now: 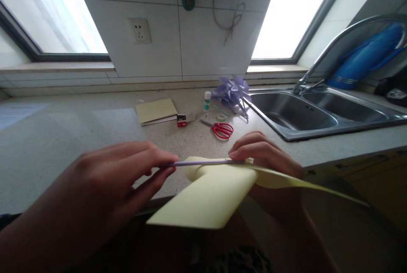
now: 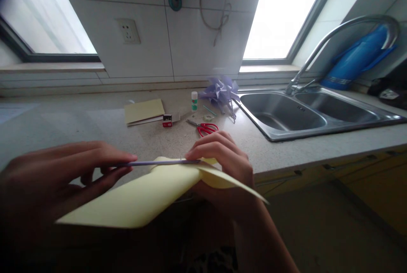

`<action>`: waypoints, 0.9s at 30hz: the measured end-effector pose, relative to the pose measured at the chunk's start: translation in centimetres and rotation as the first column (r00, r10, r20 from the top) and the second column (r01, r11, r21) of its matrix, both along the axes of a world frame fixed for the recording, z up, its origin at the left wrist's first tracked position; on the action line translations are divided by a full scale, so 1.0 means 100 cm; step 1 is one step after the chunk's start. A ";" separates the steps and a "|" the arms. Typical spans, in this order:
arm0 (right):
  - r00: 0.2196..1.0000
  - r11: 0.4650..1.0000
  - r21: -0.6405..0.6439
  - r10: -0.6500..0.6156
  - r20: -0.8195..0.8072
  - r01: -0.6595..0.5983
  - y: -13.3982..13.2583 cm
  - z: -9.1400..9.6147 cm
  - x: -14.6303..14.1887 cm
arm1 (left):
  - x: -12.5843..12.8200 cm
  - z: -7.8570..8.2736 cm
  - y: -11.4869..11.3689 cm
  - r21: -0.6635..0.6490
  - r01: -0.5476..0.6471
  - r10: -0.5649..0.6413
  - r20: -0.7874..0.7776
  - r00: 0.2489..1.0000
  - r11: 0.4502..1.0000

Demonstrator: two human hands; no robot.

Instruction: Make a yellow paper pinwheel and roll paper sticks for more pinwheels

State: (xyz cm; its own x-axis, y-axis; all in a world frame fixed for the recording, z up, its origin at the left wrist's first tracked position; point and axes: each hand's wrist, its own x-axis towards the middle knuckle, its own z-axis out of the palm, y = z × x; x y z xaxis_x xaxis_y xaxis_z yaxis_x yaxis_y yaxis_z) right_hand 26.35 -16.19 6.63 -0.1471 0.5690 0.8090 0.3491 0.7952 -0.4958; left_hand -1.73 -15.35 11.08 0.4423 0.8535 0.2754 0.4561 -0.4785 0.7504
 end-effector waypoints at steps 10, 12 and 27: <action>0.962 0.937 -0.281 -0.248 -0.118 0.207 0.023 -0.017 0.012 | 0.005 -0.028 0.037 -0.265 -0.084 0.093 0.021 0.995 0.961; 0.962 0.930 -0.320 -0.234 -0.143 0.179 0.027 -0.022 0.011 | 0.008 -0.035 0.039 -0.429 -0.036 0.115 0.161 0.980 0.903; 0.965 0.841 -0.481 -0.260 0.043 0.248 0.038 -0.032 0.008 | 0.020 -0.080 0.045 -0.678 0.235 0.220 0.514 0.829 0.696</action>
State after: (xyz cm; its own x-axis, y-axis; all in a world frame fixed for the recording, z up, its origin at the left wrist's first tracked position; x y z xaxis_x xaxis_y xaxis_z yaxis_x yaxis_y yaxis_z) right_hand 27.12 -12.36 3.48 0.0718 0.9007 0.4284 0.4897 0.3423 -0.8019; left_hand 0.22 -10.83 3.11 0.4281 0.8798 -0.2067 -0.1148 0.2798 0.9532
